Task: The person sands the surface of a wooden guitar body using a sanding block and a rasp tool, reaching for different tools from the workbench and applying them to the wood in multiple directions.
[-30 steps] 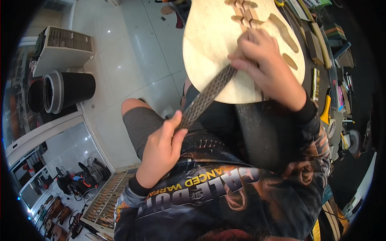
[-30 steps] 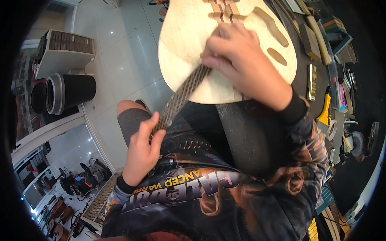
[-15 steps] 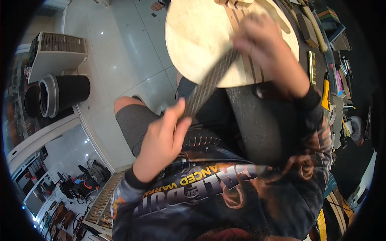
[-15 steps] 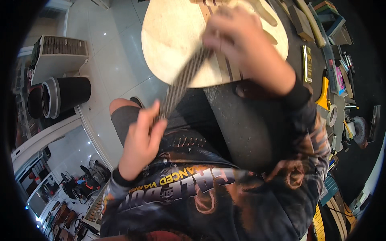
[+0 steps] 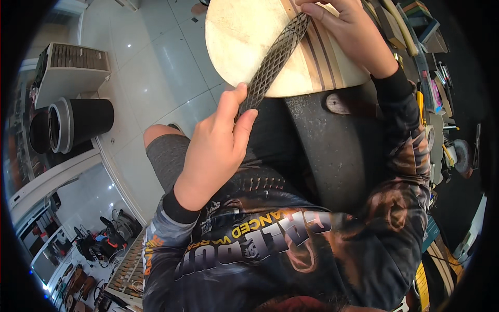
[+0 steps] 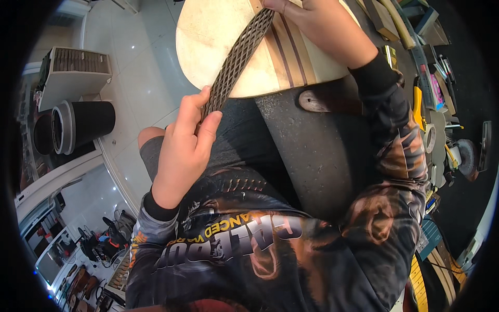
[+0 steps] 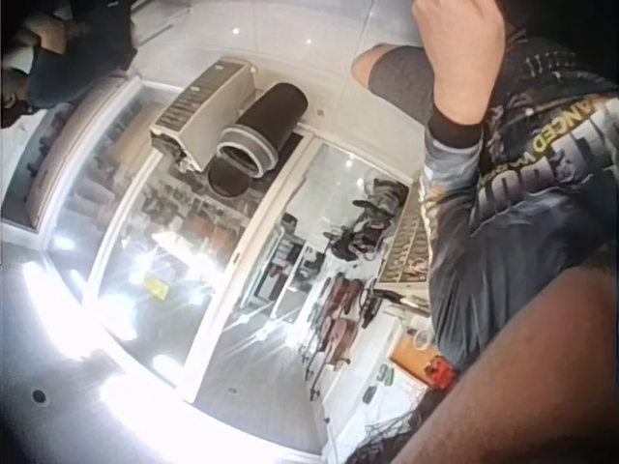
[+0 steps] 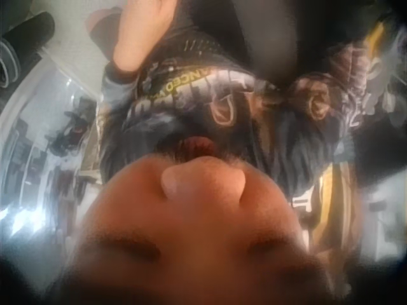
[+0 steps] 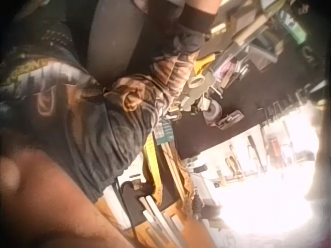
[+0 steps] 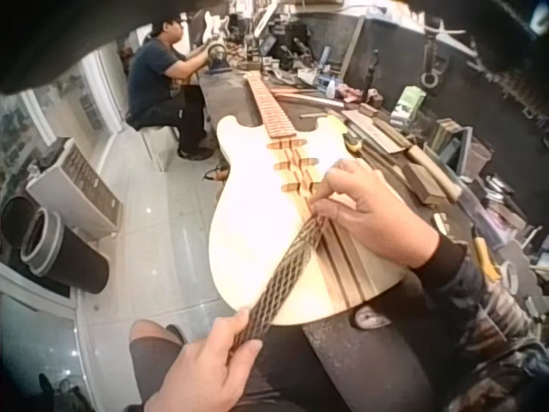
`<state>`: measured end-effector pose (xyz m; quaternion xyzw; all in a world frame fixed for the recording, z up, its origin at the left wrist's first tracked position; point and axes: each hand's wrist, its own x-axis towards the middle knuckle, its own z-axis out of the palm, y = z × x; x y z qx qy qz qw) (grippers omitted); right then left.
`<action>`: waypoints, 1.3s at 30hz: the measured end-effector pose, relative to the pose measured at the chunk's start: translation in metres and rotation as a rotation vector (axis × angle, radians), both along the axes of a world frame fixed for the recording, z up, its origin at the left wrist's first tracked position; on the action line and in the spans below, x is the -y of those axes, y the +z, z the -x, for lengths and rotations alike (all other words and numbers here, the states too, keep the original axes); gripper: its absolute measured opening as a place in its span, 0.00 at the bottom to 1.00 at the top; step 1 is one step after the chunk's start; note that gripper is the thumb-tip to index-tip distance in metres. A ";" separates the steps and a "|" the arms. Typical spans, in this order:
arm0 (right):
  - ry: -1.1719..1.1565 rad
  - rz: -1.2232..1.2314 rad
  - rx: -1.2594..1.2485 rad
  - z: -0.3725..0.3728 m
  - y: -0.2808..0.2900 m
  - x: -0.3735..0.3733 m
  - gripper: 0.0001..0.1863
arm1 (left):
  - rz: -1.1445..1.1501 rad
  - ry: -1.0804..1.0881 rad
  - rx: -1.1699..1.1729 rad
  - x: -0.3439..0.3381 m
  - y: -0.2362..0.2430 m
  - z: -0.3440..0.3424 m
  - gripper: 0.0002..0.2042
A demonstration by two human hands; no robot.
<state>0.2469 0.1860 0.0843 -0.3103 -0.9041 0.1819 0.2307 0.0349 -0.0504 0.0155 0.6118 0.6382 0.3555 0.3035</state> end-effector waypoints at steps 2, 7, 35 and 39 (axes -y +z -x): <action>0.071 -0.025 -0.033 -0.013 -0.016 0.002 0.06 | -0.036 -0.016 -0.004 0.009 -0.004 -0.002 0.21; 0.145 -0.128 -0.009 -0.020 -0.037 0.030 0.07 | -0.080 -0.039 0.005 0.068 -0.017 -0.004 0.21; -0.015 0.082 -0.084 -0.026 -0.020 -0.027 0.09 | 0.022 0.043 0.069 -0.005 -0.007 -0.032 0.18; 0.116 0.068 0.014 -0.033 -0.020 0.020 0.08 | -0.147 -0.012 -0.025 0.059 -0.030 -0.028 0.19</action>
